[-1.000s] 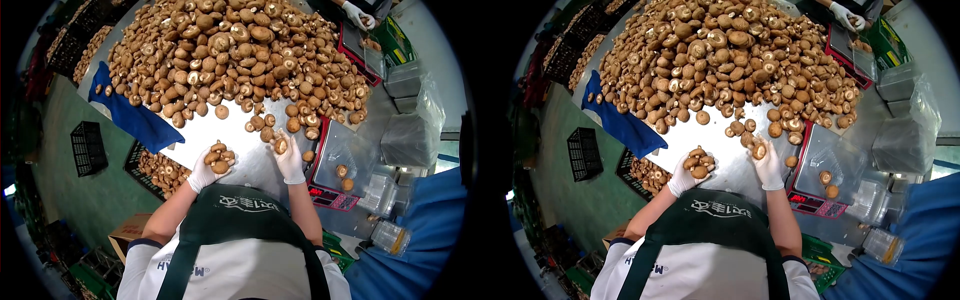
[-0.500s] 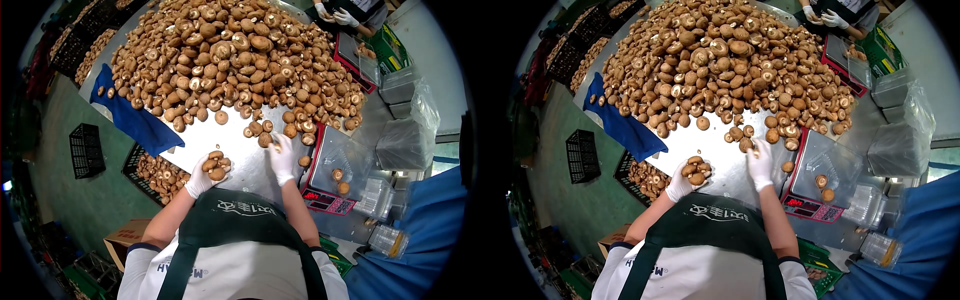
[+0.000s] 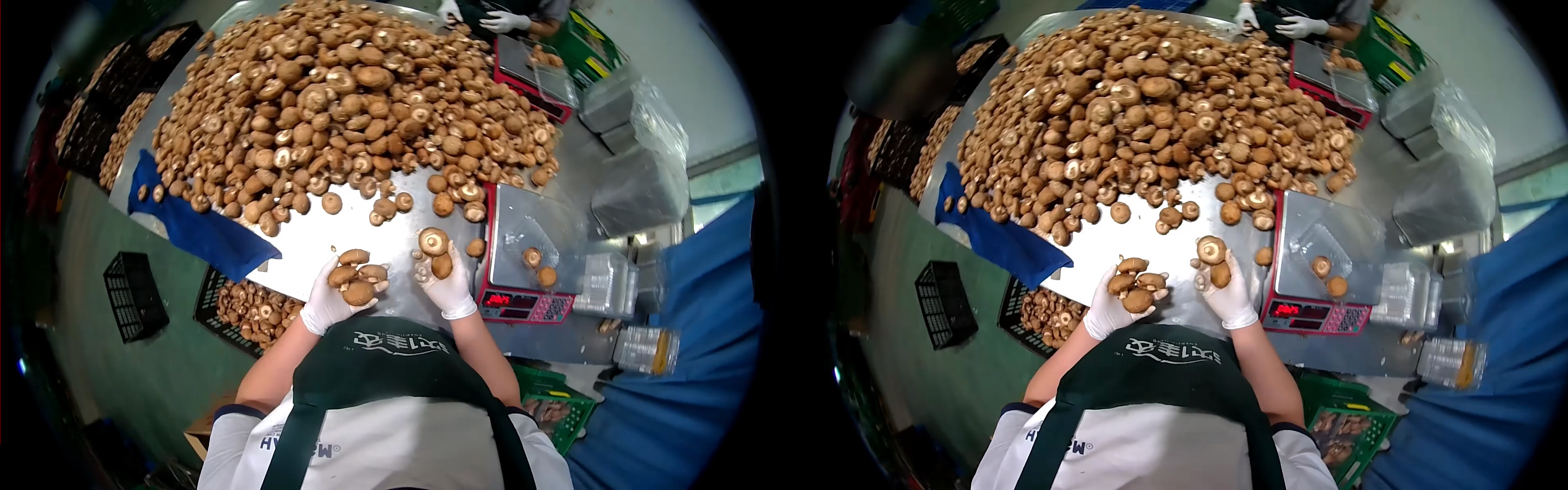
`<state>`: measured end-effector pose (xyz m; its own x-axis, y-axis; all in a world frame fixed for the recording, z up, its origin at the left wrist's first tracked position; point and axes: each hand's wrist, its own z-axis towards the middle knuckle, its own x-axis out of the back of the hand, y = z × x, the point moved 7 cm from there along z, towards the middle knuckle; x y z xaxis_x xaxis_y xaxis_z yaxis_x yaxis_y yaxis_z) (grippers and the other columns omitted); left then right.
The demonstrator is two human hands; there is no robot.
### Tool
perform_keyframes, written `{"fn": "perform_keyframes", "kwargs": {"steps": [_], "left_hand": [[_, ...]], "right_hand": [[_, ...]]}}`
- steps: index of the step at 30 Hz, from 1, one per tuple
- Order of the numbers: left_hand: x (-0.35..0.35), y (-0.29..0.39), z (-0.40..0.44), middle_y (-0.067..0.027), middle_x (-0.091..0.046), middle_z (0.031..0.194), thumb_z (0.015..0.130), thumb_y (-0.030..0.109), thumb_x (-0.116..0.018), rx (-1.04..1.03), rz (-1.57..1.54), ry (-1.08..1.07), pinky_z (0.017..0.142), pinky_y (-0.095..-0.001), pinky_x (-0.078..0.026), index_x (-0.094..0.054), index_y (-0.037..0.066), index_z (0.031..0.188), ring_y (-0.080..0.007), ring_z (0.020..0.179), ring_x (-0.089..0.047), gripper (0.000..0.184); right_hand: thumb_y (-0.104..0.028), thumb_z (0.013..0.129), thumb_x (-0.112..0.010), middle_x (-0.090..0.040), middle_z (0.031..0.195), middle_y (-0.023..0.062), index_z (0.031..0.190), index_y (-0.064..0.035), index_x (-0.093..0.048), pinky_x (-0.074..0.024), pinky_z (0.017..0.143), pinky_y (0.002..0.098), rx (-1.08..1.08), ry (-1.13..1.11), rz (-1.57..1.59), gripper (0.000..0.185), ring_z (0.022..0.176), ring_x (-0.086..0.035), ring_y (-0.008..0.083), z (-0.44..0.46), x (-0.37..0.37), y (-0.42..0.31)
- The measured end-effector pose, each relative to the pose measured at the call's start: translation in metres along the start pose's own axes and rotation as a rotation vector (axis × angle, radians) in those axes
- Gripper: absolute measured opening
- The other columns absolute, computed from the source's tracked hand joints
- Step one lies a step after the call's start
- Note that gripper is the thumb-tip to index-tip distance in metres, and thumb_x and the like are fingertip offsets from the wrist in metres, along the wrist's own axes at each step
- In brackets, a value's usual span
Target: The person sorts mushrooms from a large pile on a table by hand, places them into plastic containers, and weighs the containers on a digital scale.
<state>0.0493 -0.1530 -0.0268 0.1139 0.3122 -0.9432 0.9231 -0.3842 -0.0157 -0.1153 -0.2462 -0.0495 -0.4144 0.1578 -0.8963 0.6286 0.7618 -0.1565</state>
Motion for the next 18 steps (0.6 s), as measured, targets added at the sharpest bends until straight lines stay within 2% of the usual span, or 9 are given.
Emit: {"fn": "perform_keyframes", "kwargs": {"steps": [4,6,8,10,13,14,15,16,18], "left_hand": [[-0.047,-0.029,0.037,-0.0211,-0.045,0.142,0.1,0.049,-0.037,0.123,0.13,-0.108,0.089,-0.0526,-0.051,-0.042,0.01,0.14,-0.0381,0.126,-0.05,0.056],[-0.073,-0.043,0.06,-0.0194,-0.047,0.141,0.1,0.047,-0.039,0.196,0.251,-0.155,0.094,-0.0491,-0.05,-0.041,0.007,0.142,-0.0339,0.124,-0.052,0.058],[-0.094,-0.059,0.093,-0.0182,-0.043,0.146,0.099,0.052,-0.033,0.201,0.524,-0.131,0.095,-0.0502,-0.049,-0.04,0.007,0.144,-0.0344,0.127,-0.051,0.063],[-0.142,-0.078,0.125,-0.0135,-0.048,0.141,0.098,0.043,-0.042,0.189,0.712,-0.285,0.097,-0.0469,-0.048,-0.042,0.006,0.142,-0.0275,0.124,-0.053,0.057],[-0.205,-0.11,0.187,-0.0117,-0.056,0.129,0.097,0.03,-0.053,-0.08,1.094,-0.423,0.098,-0.0326,-0.047,-0.048,0.007,0.137,-0.0179,0.118,-0.055,0.047],[-0.221,-0.119,0.199,-0.0105,-0.056,0.128,0.095,0.027,-0.059,-0.149,1.276,-0.45,0.099,-0.0326,-0.046,-0.051,0.007,0.133,-0.0178,0.117,-0.055,0.044],[-0.212,-0.131,0.231,-0.0122,-0.054,0.132,0.091,0.026,-0.065,-0.535,1.471,-0.537,0.103,-0.0367,-0.043,-0.053,0.008,0.132,-0.0236,0.121,-0.053,0.046],[-0.221,-0.136,0.233,-0.0166,-0.049,0.137,0.086,0.028,-0.071,-0.802,1.685,-0.547,0.106,-0.0401,-0.04,-0.054,0.009,0.131,-0.0324,0.127,-0.048,0.052],[-0.205,-0.152,0.251,-0.02,-0.042,0.144,0.081,0.033,-0.07,-0.686,2.12,-0.367,0.115,-0.0489,-0.026,-0.052,0.012,0.134,-0.0398,0.137,-0.035,0.059]], "right_hand": [[-0.041,0.102,-0.046,-0.062,0.11,0.0112,0.13,-0.0035,-0.05,-0.0507,0.071,0.0303,0.196,0.106,-0.208,0.047,0.082,-0.062,0.0183,-0.04,0.008,-0.014],[-0.038,0.102,-0.045,-0.063,0.11,0.0102,0.127,-0.0028,-0.051,-0.0495,0.068,0.0295,0.364,-0.029,-0.401,0.044,0.081,-0.062,0.0173,-0.068,-0.017,-0.039],[-0.034,0.101,-0.045,-0.063,0.111,0.0097,0.127,-0.002,-0.051,-0.0482,0.064,0.0276,0.497,0.129,-0.354,0.042,0.081,-0.062,0.0169,-0.1,-0.024,-0.07],[-0.032,0.097,-0.049,-0.063,0.116,0.0099,0.135,0.0009,-0.046,-0.0486,0.064,0.0255,0.788,0.123,-0.585,0.051,0.082,-0.063,0.0142,-0.134,-0.038,-0.119],[-0.027,0.096,-0.053,-0.056,0.12,0.0091,0.15,-0.0039,-0.031,-0.0491,0.078,0.0265,1.111,0.394,-0.865,0.063,0.089,-0.06,0.0145,-0.18,-0.061,-0.178],[-0.016,0.092,-0.05,-0.044,0.143,0.0172,0.15,0.0032,-0.029,-0.042,0.102,0.0308,1.064,0.515,-0.97,0.065,0.121,-0.053,0.0205,-0.186,-0.065,-0.192],[-0.015,0.096,-0.047,-0.05,0.134,0.011,0.152,-0.0026,-0.029,-0.0461,0.094,0.0306,1.133,0.674,-1.171,0.06,0.108,-0.056,0.0183,-0.19,-0.069,-0.203],[-0.007,0.095,-0.048,-0.047,0.14,0.0169,0.15,-0.0017,-0.032,-0.0426,0.101,0.0333,1.207,0.678,-1.111,0.057,0.12,-0.053,0.0232,-0.185,-0.059,-0.214],[-0.012,0.098,-0.052,-0.051,0.138,0.0182,0.143,0.0005,-0.043,-0.0366,0.107,0.0361,1.059,0.772,-1.22,0.048,0.128,-0.048,0.0244,-0.171,-0.03,-0.23]]}}
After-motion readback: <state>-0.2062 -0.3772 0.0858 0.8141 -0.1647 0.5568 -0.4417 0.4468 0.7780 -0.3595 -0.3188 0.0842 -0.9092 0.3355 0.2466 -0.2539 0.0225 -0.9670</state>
